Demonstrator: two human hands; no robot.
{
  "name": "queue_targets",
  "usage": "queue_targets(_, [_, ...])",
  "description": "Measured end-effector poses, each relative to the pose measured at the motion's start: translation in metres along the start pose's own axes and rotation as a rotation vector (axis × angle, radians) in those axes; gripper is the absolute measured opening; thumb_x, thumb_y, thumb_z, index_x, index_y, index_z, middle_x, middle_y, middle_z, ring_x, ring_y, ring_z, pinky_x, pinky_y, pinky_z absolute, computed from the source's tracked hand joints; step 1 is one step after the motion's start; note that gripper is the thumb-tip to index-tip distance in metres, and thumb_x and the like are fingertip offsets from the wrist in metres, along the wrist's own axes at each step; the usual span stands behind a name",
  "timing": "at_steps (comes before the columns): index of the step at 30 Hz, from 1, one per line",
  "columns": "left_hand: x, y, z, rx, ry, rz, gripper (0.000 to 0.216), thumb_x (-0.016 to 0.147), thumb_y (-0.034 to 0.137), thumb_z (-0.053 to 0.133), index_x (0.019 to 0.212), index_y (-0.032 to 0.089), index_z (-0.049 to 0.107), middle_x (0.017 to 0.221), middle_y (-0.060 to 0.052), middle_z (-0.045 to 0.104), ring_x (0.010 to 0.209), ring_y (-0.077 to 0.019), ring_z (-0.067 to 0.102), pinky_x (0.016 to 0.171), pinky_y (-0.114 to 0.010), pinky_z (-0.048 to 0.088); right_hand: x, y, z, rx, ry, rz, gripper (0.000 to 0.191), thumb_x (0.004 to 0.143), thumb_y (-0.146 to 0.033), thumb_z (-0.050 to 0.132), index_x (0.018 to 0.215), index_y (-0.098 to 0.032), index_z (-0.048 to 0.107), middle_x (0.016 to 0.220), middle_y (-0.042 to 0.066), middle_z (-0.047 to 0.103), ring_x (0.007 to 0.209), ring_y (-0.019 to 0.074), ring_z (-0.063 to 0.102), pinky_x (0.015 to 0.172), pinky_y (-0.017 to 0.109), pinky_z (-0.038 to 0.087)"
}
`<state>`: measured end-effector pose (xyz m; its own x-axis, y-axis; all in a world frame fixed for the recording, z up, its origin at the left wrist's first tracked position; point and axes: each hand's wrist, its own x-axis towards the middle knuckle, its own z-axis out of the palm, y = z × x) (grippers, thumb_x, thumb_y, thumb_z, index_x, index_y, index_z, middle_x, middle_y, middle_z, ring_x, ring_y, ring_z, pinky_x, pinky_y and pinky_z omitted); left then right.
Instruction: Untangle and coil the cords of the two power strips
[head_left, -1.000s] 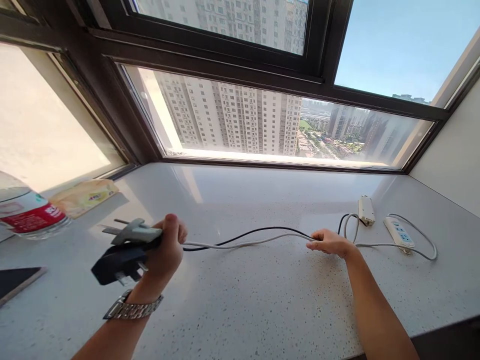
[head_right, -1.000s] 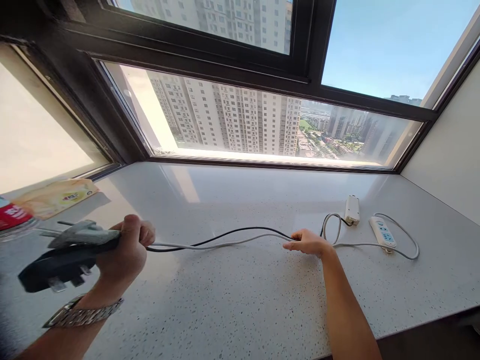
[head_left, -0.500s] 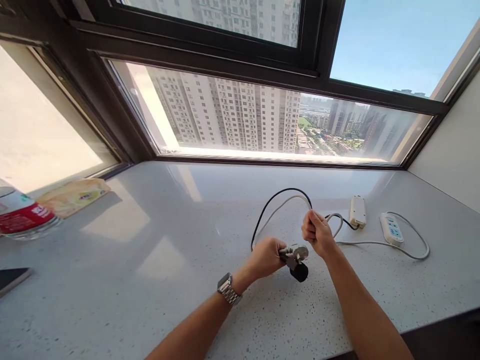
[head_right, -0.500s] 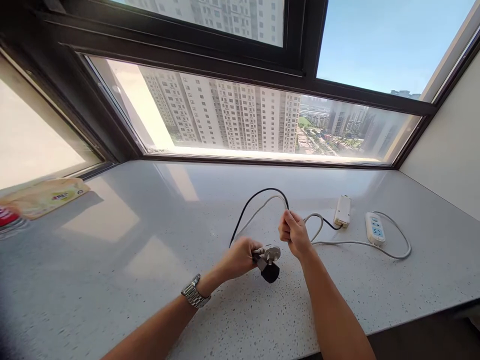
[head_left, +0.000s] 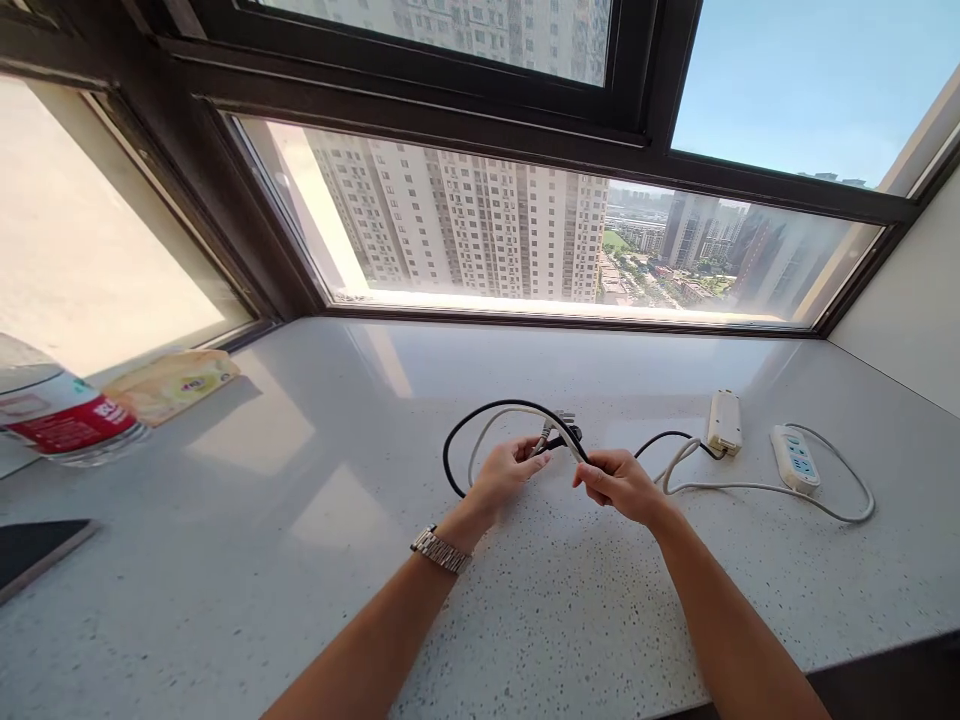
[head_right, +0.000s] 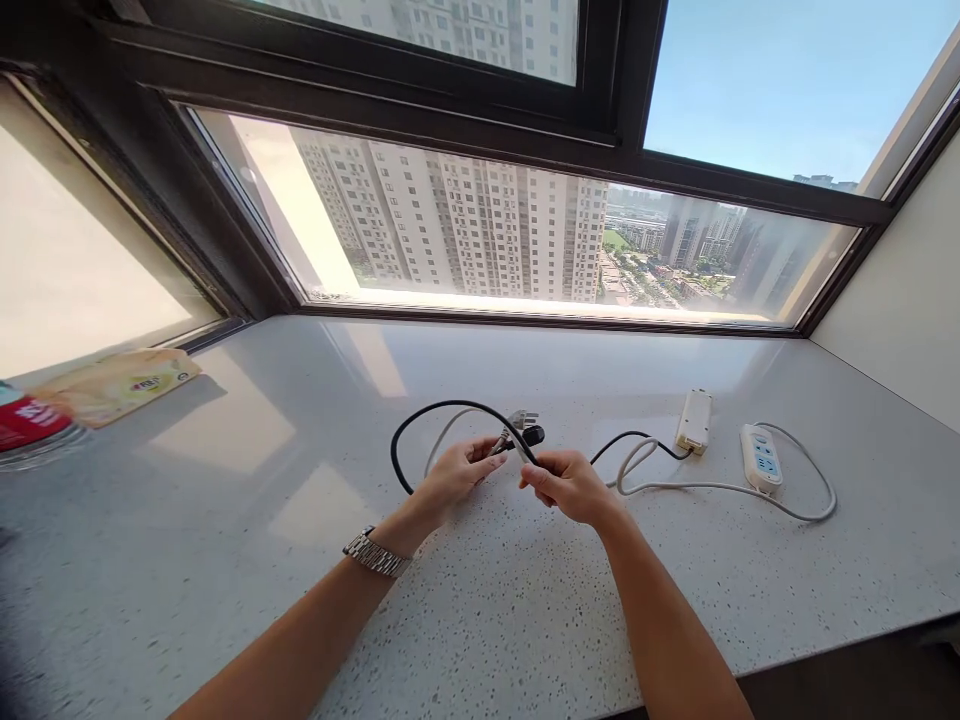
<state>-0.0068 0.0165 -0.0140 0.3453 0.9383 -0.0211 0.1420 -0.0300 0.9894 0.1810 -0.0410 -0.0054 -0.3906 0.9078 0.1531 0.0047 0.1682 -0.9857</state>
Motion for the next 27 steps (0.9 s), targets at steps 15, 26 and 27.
queue_targets(15, [-0.008,0.015,0.008,-0.948,0.122,-0.021,0.026,0.071,0.033,0.074,0.077,0.014,0.057,0.070,0.001,0.050,0.057,-0.0086,0.045,0.048,-0.020,0.037,0.008,0.016,0.015,-0.442,-0.172,0.188,0.036,0.084,-0.045,0.050,0.077,-0.013,0.062,0.055,-0.006,0.035,0.051,0.0083,0.031,0.050,0.023,0.024])
queue_targets(26, [-0.015,0.028,0.000,-0.980,0.130,0.118,0.040,0.078,0.059,0.058,0.075,0.019,0.055,0.063,0.002,0.043,0.066,-0.0130,0.050,0.061,-0.024,0.047,0.018,0.023,0.003,-0.130,0.132,0.281,0.054,0.075,-0.068,0.053,0.070,-0.015,0.056,0.051,-0.008,0.030,0.042,0.0054,0.021,0.041,0.021,0.015])
queue_targets(27, [-0.016,0.027,0.001,-0.926,0.138,0.134,0.049,0.074,0.069,0.054,0.075,0.020,0.054,0.063,0.002,0.043,0.067,-0.0138,0.050,0.064,-0.025,0.047,0.019,0.023,0.003,-0.091,0.166,0.291,0.054,0.073,-0.069,0.055,0.068,-0.015,0.055,0.050,-0.009,0.029,0.041,0.0049,0.019,0.040,0.021,0.014])
